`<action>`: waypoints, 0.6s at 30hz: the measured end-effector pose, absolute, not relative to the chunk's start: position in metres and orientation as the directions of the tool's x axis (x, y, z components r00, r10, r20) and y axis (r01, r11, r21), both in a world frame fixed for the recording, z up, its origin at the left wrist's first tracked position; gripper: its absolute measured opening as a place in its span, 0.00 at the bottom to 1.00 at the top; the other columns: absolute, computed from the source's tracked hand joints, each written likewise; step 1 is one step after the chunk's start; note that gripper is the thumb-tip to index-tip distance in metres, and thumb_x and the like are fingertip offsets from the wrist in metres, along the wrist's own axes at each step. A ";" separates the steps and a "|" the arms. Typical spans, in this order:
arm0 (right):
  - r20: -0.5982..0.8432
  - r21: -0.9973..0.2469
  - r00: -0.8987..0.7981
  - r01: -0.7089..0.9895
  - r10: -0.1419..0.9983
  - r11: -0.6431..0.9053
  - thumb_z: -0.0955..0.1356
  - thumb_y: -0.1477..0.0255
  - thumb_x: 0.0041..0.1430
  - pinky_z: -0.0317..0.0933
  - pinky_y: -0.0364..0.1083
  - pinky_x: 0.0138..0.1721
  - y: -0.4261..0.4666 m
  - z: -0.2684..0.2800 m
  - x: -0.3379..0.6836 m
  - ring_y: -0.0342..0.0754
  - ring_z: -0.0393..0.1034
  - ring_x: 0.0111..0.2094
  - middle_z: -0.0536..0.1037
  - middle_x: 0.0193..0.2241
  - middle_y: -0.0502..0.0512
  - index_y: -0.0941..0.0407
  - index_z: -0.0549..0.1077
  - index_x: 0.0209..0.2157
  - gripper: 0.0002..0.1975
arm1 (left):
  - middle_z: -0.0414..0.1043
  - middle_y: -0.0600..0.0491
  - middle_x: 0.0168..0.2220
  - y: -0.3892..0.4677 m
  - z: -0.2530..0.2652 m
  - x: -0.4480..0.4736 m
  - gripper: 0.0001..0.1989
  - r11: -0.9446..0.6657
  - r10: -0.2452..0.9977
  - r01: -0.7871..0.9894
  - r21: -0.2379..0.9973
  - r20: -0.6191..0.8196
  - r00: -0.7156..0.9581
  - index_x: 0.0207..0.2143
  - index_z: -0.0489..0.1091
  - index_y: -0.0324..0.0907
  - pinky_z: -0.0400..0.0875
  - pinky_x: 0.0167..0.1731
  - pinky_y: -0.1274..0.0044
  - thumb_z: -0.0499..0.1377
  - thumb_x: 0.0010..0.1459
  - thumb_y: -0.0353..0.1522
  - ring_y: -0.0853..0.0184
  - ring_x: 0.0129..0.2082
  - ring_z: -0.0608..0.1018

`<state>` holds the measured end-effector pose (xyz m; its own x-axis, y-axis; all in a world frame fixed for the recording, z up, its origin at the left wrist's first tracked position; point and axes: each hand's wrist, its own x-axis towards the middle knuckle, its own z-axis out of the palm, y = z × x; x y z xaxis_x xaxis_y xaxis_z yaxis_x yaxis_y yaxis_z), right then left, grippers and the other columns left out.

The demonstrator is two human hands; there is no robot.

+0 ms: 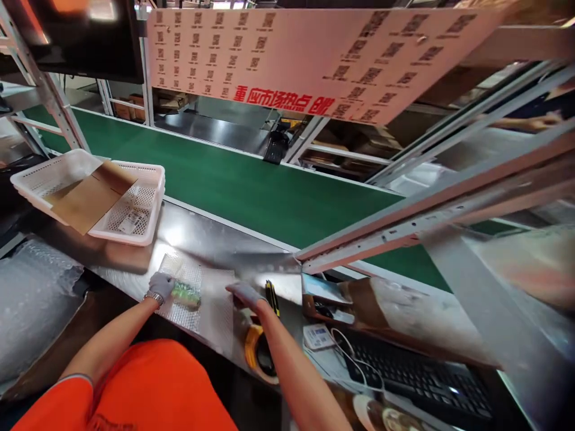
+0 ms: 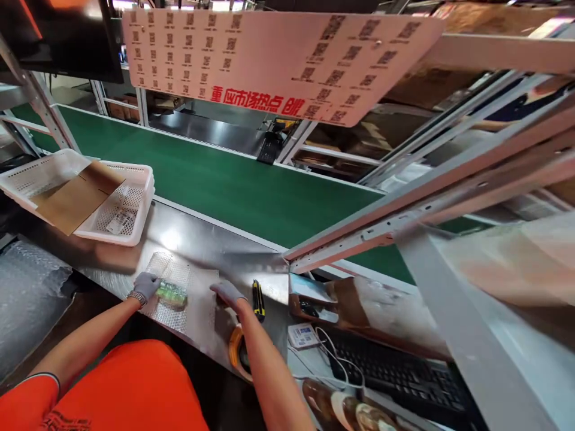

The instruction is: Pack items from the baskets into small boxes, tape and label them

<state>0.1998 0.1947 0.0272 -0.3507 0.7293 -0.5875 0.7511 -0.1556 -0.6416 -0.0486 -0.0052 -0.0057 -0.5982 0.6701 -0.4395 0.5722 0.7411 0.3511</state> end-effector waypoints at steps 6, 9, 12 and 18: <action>-0.594 -0.767 -0.568 0.615 0.570 -0.186 0.70 0.65 0.70 0.72 0.45 0.37 0.145 0.005 0.098 0.47 0.76 0.32 0.81 0.25 0.53 0.55 0.74 0.28 0.15 | 0.88 0.38 0.53 -0.005 -0.007 -0.053 0.22 0.719 0.695 0.565 0.406 -0.449 -0.562 0.52 0.90 0.39 0.70 0.45 0.73 0.58 0.76 0.40 0.55 0.52 0.85; -0.522 -0.809 -0.599 0.574 0.607 -0.129 0.70 0.64 0.70 0.69 0.44 0.38 0.126 -0.017 0.063 0.45 0.74 0.31 0.80 0.26 0.51 0.56 0.75 0.30 0.15 | 0.89 0.42 0.51 -0.008 -0.004 -0.060 0.21 0.695 0.719 0.559 0.453 -0.458 -0.523 0.51 0.90 0.41 0.69 0.41 0.74 0.58 0.76 0.40 0.59 0.49 0.86; -0.445 -0.834 -0.634 0.550 0.632 -0.035 0.73 0.63 0.65 0.73 0.46 0.41 0.124 -0.032 0.063 0.47 0.77 0.34 0.83 0.29 0.52 0.57 0.79 0.32 0.13 | 0.90 0.44 0.51 -0.013 -0.001 -0.067 0.22 0.678 0.735 0.550 0.488 -0.463 -0.495 0.50 0.90 0.42 0.67 0.39 0.75 0.56 0.77 0.40 0.62 0.47 0.86; -0.241 -0.854 -0.771 0.457 0.589 0.248 0.80 0.71 0.46 0.69 0.66 0.70 0.121 -0.051 0.108 0.63 0.79 0.64 0.87 0.59 0.64 0.52 0.88 0.41 0.17 | 0.89 0.39 0.54 -0.017 0.002 -0.059 0.23 0.659 0.749 0.597 0.457 -0.472 -0.465 0.53 0.89 0.39 0.71 0.44 0.73 0.56 0.77 0.41 0.56 0.51 0.86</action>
<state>0.1077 0.1209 -0.0514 -0.7714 0.5888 -0.2414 0.4568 0.2482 -0.8543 -0.0586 -0.0167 0.0020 -0.4654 0.7490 -0.4717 0.5973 0.6590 0.4571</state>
